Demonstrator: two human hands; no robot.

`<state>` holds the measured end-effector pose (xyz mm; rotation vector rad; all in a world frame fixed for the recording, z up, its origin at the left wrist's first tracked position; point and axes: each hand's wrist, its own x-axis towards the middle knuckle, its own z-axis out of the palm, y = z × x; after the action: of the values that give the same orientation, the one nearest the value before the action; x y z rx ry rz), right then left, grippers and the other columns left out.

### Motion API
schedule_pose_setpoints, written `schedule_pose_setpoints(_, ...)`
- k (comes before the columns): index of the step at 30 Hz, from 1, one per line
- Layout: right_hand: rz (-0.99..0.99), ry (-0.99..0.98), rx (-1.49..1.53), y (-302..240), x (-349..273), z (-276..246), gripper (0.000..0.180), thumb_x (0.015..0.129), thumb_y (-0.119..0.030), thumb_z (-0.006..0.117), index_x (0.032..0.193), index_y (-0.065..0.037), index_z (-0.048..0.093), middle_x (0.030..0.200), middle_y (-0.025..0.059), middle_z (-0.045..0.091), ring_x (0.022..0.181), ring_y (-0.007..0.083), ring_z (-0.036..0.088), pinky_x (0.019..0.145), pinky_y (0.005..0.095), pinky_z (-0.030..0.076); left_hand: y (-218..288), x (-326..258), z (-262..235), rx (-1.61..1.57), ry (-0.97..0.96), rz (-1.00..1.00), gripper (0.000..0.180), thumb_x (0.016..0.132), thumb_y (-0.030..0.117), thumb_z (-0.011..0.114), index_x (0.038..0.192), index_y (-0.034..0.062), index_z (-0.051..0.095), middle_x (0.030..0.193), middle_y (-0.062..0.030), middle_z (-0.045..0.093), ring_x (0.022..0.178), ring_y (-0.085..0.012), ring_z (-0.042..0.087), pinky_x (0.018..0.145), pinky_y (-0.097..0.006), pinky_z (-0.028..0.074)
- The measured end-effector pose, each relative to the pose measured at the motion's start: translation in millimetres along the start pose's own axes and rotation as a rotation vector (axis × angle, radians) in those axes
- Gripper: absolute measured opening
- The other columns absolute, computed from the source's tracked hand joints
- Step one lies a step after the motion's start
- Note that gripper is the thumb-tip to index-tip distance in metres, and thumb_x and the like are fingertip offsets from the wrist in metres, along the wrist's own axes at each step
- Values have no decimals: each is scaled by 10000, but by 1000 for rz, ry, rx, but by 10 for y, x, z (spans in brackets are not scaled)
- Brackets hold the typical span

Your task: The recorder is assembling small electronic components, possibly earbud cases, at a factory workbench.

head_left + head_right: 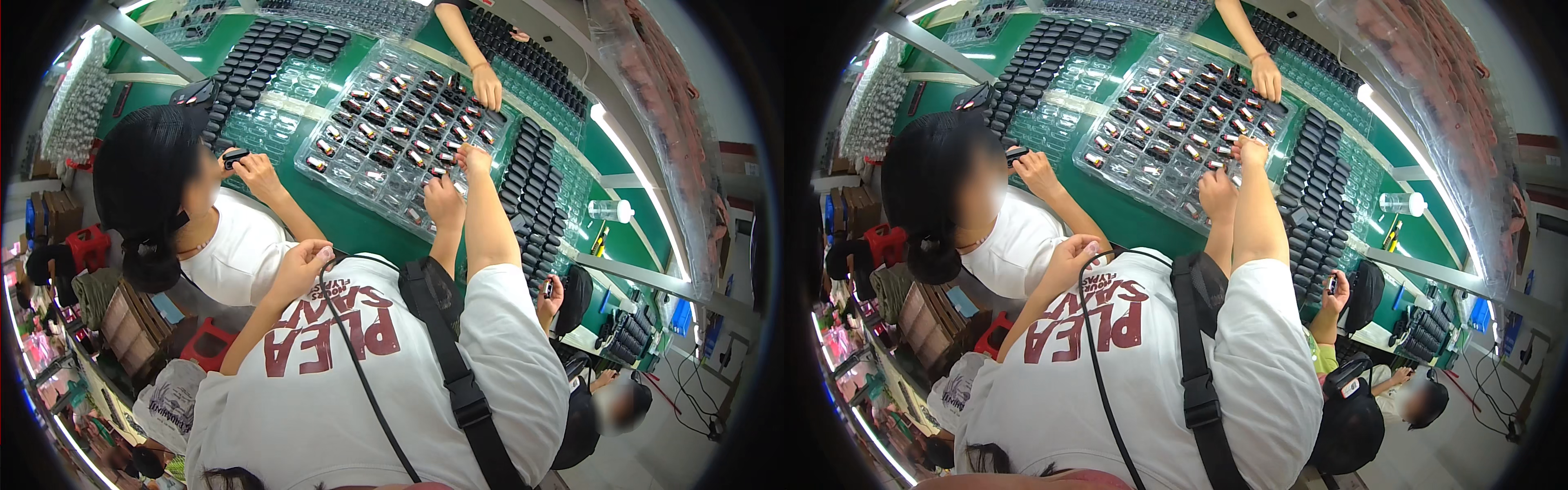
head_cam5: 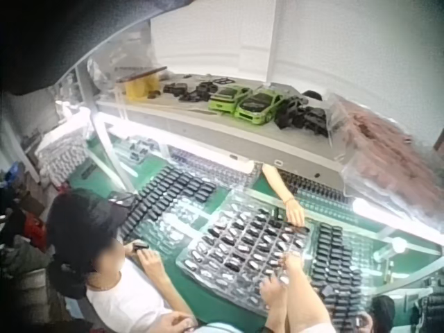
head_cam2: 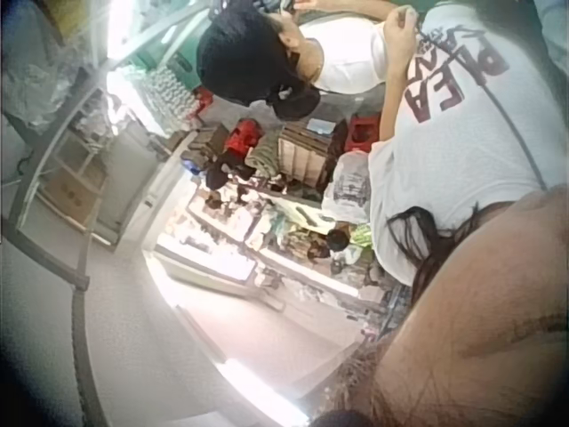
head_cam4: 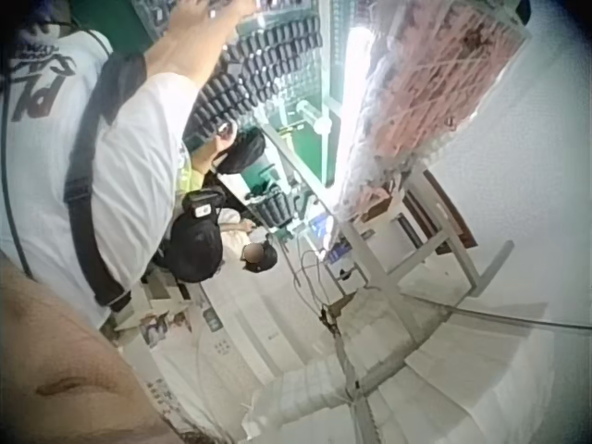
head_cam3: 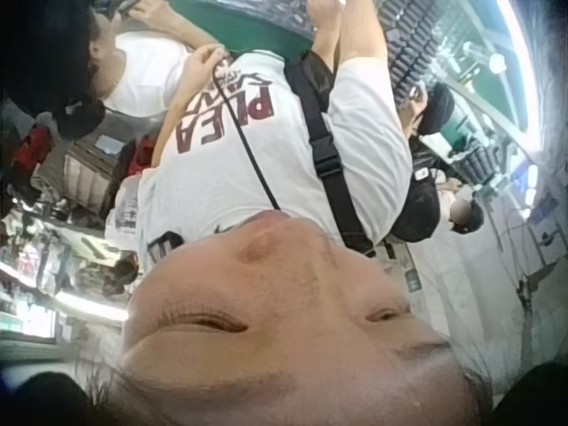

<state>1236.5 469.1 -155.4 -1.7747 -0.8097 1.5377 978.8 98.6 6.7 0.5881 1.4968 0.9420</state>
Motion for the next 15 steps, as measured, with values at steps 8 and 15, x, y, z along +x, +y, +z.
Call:
schedule_pose_setpoints(8, 146, 45, 173, 150, -52, -454, 167, 870, -152, 585, 981, -28, 597, 824, 82, 651, 656, 166, 616, 519, 270, 465, -77, 20, -117, -81, -12, 60, 261, 929, 169, 537, 1067, -51, 561, 899, -80, 642, 782, -103, 585, 714, -229, 469)
schedule_pose_setpoints(15, 92, 127, 77, 109, 115, -544, 151, 844, -143, 625, 905, -6, 605, 768, 92, 658, 570, 168, 622, 449, 251, 460, -91, 27, -119, -16, -26, 59, 273, 933, 200, 532, 1080, -28, 560, 888, -50, 640, 742, -85, 572, 633, -218, 456)
